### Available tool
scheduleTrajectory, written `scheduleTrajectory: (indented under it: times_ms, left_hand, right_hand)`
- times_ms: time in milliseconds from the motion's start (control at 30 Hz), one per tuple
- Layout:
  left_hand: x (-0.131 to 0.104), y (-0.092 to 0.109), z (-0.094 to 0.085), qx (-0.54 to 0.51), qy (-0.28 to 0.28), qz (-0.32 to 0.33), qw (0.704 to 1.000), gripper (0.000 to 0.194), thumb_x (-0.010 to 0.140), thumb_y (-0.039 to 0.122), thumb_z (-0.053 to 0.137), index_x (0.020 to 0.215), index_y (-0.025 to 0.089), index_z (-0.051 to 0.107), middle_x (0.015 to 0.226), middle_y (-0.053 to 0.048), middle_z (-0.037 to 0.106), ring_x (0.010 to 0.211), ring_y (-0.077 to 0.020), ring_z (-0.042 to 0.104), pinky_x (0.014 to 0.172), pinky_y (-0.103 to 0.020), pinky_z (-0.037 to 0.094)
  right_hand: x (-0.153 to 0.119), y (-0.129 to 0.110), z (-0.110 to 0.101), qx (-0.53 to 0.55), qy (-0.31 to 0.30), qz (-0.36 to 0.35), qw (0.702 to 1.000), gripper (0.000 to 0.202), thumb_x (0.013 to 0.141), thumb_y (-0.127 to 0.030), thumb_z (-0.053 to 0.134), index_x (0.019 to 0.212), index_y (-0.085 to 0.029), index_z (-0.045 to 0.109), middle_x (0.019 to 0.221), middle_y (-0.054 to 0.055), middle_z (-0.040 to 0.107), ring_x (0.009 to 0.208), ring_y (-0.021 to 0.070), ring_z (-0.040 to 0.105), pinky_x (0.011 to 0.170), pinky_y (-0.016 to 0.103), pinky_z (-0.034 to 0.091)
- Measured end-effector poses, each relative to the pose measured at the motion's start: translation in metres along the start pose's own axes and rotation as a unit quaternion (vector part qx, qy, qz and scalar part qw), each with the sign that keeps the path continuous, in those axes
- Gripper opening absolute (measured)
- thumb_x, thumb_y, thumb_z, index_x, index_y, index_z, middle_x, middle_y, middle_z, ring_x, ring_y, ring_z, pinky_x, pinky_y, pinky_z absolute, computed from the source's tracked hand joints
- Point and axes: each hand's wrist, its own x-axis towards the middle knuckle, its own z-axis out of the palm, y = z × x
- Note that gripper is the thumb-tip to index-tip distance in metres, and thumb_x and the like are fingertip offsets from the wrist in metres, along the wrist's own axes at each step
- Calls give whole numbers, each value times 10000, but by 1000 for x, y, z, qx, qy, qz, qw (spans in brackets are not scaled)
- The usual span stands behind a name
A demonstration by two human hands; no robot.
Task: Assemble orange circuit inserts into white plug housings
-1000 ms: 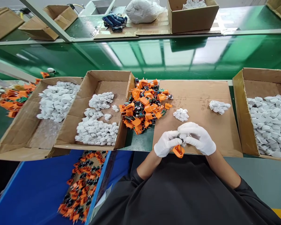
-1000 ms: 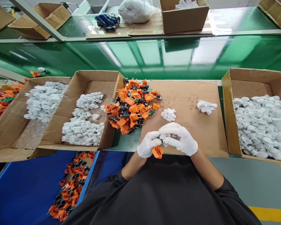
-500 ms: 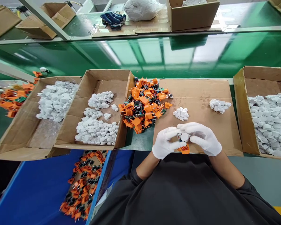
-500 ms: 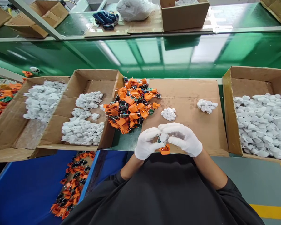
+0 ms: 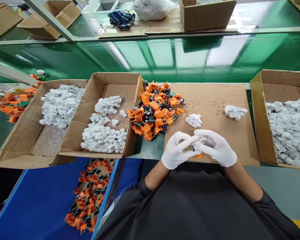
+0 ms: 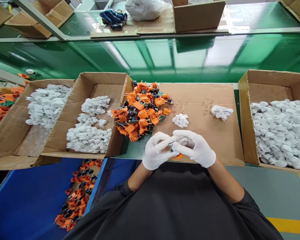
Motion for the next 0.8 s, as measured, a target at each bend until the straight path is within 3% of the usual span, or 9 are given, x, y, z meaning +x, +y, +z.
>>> scheduleTrajectory:
  times_ms: [367,500,633,800]
  left_hand:
    - [2,-13,1,-13,-27,58,998,232,880,384,664,1016,199,634,766,0,681,680,-114,616,618,-226,491]
    - [1,-15,1,-24,-41,65,997,237,878,321,666,1084,211,625,793,-5,692,712,-121,633,642,-235,501]
    - [2,-18,0,-21,-40,86,995,280,901,338,637,1145,206,600,789,-9,685,705,-124,635,632,-241,502]
    - [5,-20,-4,-30,-55,95,993,243,883,303,662,1095,193,618,809,-24,683,702,-124,615,634,-241,498]
  right_hand:
    - [5,-3,-3,-54,-57,6,997,291,833,-231,712,1097,-191,597,870,19,698,781,126,691,767,286,598]
    - [5,-4,0,-70,-48,12,996,297,816,-282,726,1062,-190,587,844,20,687,753,136,680,740,296,590]
    - [4,-2,3,-101,-26,-25,994,262,837,-252,696,1060,-189,574,866,23,672,756,129,671,748,291,585]
    - [5,-6,2,-80,-55,-6,995,262,830,-228,686,1058,-196,562,905,35,661,762,136,664,726,298,584]
